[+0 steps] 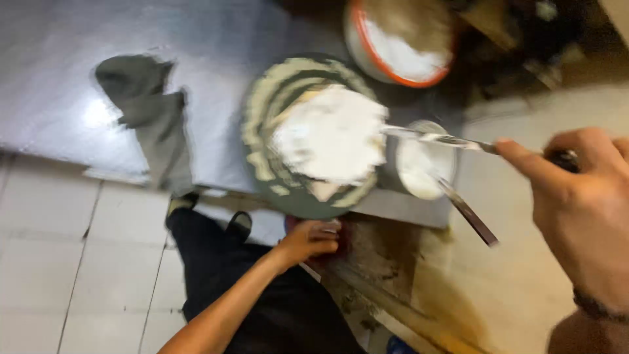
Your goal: Applying and smoothing icing on a chocolate cake layer using a spatula.
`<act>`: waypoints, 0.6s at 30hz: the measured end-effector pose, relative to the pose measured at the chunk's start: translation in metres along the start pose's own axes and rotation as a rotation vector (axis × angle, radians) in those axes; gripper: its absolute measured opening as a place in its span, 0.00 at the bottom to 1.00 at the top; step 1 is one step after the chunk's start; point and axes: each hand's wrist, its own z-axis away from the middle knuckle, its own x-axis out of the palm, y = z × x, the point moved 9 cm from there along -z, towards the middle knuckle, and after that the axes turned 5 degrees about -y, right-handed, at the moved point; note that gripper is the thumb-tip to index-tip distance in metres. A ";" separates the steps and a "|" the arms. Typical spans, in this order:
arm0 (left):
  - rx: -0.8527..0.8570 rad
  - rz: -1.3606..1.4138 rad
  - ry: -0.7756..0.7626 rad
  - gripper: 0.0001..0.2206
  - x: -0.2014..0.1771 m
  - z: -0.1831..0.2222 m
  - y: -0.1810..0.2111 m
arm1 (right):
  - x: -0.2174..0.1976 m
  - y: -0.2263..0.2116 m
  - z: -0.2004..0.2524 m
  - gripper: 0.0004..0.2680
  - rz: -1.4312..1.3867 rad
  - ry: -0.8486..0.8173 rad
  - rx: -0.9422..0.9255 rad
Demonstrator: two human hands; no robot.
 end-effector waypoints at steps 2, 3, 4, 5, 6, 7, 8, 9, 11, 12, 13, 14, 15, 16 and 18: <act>-0.155 -0.199 -0.062 0.36 0.019 -0.004 -0.018 | 0.041 0.006 0.025 0.06 -0.083 -0.055 0.205; -0.174 -0.210 -0.095 0.36 0.030 -0.017 -0.027 | 0.070 0.012 0.035 0.06 -0.078 -0.073 0.240; -0.173 -0.263 -0.141 0.39 0.042 -0.027 -0.034 | 0.104 0.016 0.046 0.07 -0.143 -0.141 0.271; -0.170 -0.315 -0.189 0.42 0.054 -0.035 -0.041 | 0.138 0.018 0.058 0.09 -0.210 -0.206 0.303; -0.185 -0.324 -0.207 0.42 0.063 -0.053 -0.040 | 0.162 0.014 0.065 0.09 -0.214 -0.214 0.327; -0.206 -0.336 -0.167 0.45 0.067 -0.072 -0.039 | 0.184 0.009 0.071 0.09 -0.269 -0.178 0.347; -0.223 -0.348 -0.121 0.48 0.069 -0.090 -0.038 | 0.205 0.004 0.074 0.08 -0.325 -0.137 0.362; -0.234 -0.359 -0.134 0.48 0.069 -0.104 -0.039 | 0.210 -0.005 0.072 0.08 -0.329 -0.141 0.382; -0.148 -0.443 0.095 0.50 0.051 -0.136 -0.027 | 0.215 -0.021 0.063 0.10 -0.451 -0.078 0.411; -0.156 -0.451 0.088 0.50 0.050 -0.143 -0.030 | 0.221 -0.027 0.060 0.10 -0.455 -0.081 0.423; -0.051 -0.446 0.096 0.51 0.050 -0.151 -0.024 | 0.232 -0.037 0.056 0.09 -0.514 -0.129 0.419; 0.052 -0.440 0.100 0.51 0.050 -0.157 -0.019 | 0.243 -0.047 0.053 0.09 -0.575 -0.178 0.416; 0.042 -0.447 0.092 0.51 0.055 -0.156 -0.017 | 0.255 -0.053 0.061 0.09 -0.581 -0.182 0.429; -0.050 -0.371 0.126 0.52 0.053 -0.156 -0.021 | 0.271 -0.058 0.065 0.09 -0.667 -0.214 0.443; -0.145 -0.298 0.162 0.53 0.047 -0.155 -0.028 | 0.292 -0.065 0.073 0.09 -0.759 -0.246 0.456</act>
